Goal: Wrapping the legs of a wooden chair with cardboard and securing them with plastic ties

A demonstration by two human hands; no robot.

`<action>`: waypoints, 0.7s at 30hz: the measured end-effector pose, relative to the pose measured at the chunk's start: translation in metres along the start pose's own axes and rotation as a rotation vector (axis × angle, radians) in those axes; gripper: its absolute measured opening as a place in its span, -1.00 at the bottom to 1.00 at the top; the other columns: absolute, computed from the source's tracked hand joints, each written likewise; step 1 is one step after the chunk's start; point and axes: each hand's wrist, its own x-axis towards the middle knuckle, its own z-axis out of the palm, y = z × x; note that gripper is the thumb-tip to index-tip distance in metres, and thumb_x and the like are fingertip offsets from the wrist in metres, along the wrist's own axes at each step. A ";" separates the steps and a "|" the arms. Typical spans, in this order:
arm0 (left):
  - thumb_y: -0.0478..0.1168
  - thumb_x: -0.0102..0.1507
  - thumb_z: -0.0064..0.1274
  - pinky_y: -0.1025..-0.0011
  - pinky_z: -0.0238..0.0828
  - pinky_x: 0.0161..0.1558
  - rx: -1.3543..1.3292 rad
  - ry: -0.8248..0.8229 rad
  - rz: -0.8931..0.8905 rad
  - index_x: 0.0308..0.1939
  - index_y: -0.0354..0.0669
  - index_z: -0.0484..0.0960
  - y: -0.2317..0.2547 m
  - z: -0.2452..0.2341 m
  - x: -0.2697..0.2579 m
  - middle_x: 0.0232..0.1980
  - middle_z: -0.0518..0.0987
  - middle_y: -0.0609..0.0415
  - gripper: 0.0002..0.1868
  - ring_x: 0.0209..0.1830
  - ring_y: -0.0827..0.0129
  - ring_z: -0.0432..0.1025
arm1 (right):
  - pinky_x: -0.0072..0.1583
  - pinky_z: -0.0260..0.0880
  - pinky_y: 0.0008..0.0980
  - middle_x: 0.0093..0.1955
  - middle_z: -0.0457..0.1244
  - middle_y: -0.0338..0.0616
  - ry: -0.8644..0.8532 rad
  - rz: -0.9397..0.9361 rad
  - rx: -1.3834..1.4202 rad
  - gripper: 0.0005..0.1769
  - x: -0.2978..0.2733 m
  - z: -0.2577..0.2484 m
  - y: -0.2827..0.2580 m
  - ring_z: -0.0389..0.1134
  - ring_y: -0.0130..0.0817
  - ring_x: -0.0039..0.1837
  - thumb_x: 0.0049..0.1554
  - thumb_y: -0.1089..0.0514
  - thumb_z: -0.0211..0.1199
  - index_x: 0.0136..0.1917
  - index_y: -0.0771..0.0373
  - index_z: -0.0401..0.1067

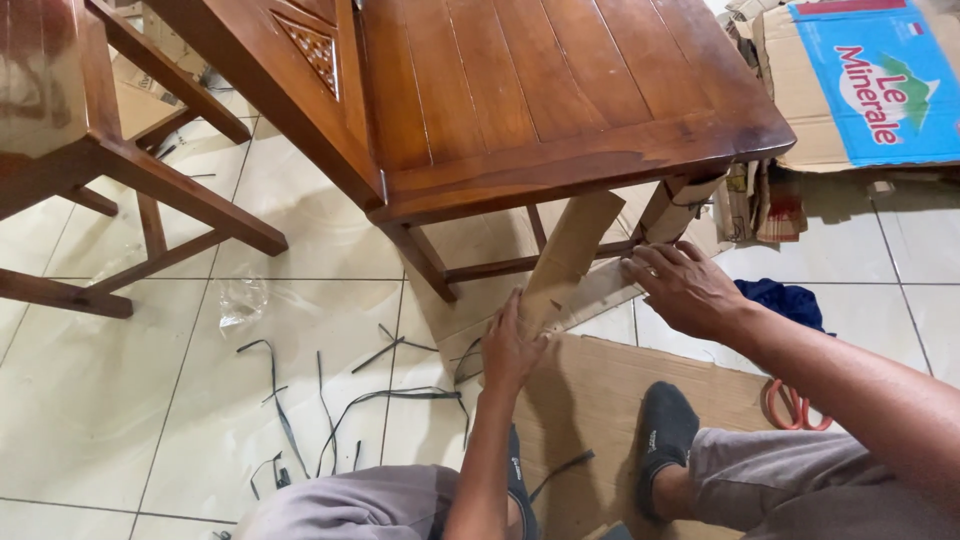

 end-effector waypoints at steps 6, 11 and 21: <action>-0.11 -0.07 0.39 -0.14 0.29 0.30 -0.186 0.061 0.018 0.47 -0.08 0.30 0.011 0.018 -0.020 0.27 0.46 -0.28 0.03 0.28 -0.32 0.37 | 0.29 0.38 -0.13 0.18 0.34 -0.24 -0.310 0.199 0.297 -0.48 0.006 -0.015 -0.013 0.38 -0.20 0.31 0.20 -0.23 0.15 0.37 -0.10 0.32; -0.10 -0.06 0.44 -0.12 0.25 0.32 -0.233 0.095 0.050 0.44 -0.17 0.32 0.020 0.039 -0.023 0.22 0.45 -0.34 0.02 0.27 -0.34 0.36 | 0.27 0.41 -0.10 0.20 0.37 -0.14 -0.416 0.239 0.449 -0.48 0.008 -0.020 -0.024 0.39 -0.13 0.32 0.25 -0.26 0.05 0.37 -0.05 0.36; -0.11 0.13 0.26 -0.29 0.01 0.36 0.277 0.180 0.125 0.61 0.08 0.10 -0.001 0.014 0.030 0.28 0.41 -0.20 0.01 0.29 -0.27 0.32 | 0.22 0.45 -0.11 0.13 0.36 -0.17 -0.369 0.090 0.311 -0.53 0.008 -0.023 -0.027 0.37 -0.14 0.28 0.23 -0.26 0.08 0.28 -0.03 0.38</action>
